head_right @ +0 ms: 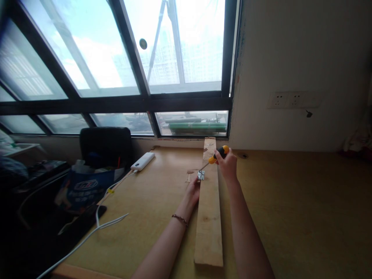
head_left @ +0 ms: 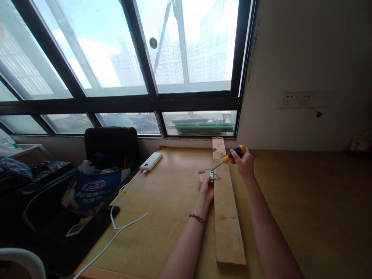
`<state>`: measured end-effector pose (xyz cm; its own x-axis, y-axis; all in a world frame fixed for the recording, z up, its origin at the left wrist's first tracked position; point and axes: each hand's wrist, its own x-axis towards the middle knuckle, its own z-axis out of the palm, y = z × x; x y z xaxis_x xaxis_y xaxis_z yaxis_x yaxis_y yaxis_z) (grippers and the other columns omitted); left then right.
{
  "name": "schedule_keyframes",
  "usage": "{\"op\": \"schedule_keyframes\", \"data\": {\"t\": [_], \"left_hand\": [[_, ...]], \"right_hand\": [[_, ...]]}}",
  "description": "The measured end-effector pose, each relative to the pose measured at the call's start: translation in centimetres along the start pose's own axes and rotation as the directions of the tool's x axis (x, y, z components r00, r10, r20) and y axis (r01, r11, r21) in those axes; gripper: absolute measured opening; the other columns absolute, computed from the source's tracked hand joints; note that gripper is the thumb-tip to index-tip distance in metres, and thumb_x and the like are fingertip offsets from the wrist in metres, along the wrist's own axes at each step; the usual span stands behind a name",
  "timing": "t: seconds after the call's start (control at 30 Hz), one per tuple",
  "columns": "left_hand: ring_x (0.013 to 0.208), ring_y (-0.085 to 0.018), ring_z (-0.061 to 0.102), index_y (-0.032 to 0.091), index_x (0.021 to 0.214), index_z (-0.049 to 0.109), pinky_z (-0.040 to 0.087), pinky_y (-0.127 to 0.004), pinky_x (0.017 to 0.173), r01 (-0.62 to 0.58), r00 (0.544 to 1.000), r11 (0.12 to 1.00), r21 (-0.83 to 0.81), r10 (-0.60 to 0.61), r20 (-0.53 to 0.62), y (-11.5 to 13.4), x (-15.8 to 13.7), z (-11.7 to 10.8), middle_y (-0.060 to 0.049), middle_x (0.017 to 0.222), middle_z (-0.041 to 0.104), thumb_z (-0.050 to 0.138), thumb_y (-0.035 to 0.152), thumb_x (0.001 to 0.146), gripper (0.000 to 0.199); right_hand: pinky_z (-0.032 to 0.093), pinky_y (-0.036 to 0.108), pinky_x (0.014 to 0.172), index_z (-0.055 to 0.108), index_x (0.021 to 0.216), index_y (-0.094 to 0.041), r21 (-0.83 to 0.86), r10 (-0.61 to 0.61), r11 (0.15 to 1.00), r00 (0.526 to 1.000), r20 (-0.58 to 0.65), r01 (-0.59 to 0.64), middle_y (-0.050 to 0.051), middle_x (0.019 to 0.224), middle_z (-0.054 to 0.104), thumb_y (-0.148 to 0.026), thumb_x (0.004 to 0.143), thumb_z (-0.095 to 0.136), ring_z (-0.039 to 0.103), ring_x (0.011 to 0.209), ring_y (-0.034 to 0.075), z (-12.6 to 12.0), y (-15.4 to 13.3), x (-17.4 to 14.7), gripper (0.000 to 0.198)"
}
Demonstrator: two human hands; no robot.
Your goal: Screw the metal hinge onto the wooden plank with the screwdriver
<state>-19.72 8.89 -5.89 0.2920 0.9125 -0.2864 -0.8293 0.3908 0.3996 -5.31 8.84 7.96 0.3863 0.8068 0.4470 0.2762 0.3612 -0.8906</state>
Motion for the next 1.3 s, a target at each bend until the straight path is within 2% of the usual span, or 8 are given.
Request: {"op": "schedule_keyframes", "data": {"t": [0.3,0.67,0.83,0.93,1.17,1.3], "left_hand": [[0.098,-0.025,0.06,0.012,0.086,0.06,0.04,-0.041,0.095,-0.009,1.0,0.999,-0.046,0.008,-0.021,-0.1,0.1,0.1,-0.011,0.09,0.067,0.049,0.021,0.079,0.015],[0.098,-0.025,0.059,0.012,0.087,0.061,0.039,-0.042,0.096,-0.008,1.0,1.0,-0.024,0.008,-0.014,-0.1,0.0,0.1,-0.011,0.092,0.067,0.052,0.021,0.078,0.016],[0.099,-0.026,0.059,0.012,0.088,0.061,0.039,-0.041,0.096,-0.026,1.0,1.0,-0.012,0.026,-0.01,-0.1,0.1,0.0,-0.011,0.094,0.067,0.053,0.019,0.077,0.015],[0.1,-0.026,0.059,0.012,0.089,0.061,0.039,-0.042,0.096,-0.034,0.999,0.999,-0.013,0.034,-0.009,-0.1,0.1,0.0,-0.011,0.096,0.067,0.053,0.019,0.077,0.016],[0.099,-0.024,0.059,0.012,0.087,0.061,0.04,-0.04,0.096,-0.081,0.996,0.997,-0.02,0.08,-0.03,-0.2,0.1,-0.1,-0.01,0.095,0.067,0.052,0.016,0.078,0.014],[0.1,-0.025,0.059,0.012,0.088,0.062,0.04,-0.041,0.096,-0.066,0.998,0.998,0.002,0.066,-0.019,-0.1,0.2,-0.1,-0.011,0.097,0.067,0.053,0.019,0.077,0.016]], "right_hand": [[0.049,0.027,0.038,0.051,0.079,-0.016,0.064,0.006,0.998,1.0,0.0,-0.006,0.004,0.068,0.063,-0.058,0.064,0.062,0.06,0.044,0.018,0.1,-0.1,-0.1,0.047],[0.048,0.026,0.037,0.05,0.077,-0.017,-0.029,-0.029,0.999,0.999,0.019,0.03,0.003,0.063,0.061,-0.06,0.065,0.061,0.061,0.044,0.02,0.1,-0.5,-0.3,0.046],[0.046,0.026,0.038,0.048,0.075,-0.018,-0.061,-0.077,0.995,0.996,0.055,0.08,0.002,0.059,0.059,-0.064,0.065,0.058,0.06,0.044,0.02,0.3,-1.3,-0.7,0.047],[0.046,0.027,0.044,0.047,0.076,-0.019,-0.138,-0.137,0.979,0.988,0.077,0.147,0.003,0.058,0.059,-0.063,0.067,0.057,0.06,0.047,0.02,0.3,-1.6,-0.9,0.047],[0.042,0.026,0.049,0.048,0.082,-0.018,-0.344,-0.3,0.882,0.947,0.117,0.322,0.003,0.06,0.059,-0.057,0.075,0.052,0.059,0.053,0.02,0.4,-1.9,-1.1,0.04],[0.042,0.025,0.049,0.048,0.082,-0.019,-0.34,-0.305,0.883,0.946,0.111,0.324,0.002,0.059,0.058,-0.057,0.076,0.051,0.059,0.053,0.02,0.3,-2.0,-1.2,0.039]]}}
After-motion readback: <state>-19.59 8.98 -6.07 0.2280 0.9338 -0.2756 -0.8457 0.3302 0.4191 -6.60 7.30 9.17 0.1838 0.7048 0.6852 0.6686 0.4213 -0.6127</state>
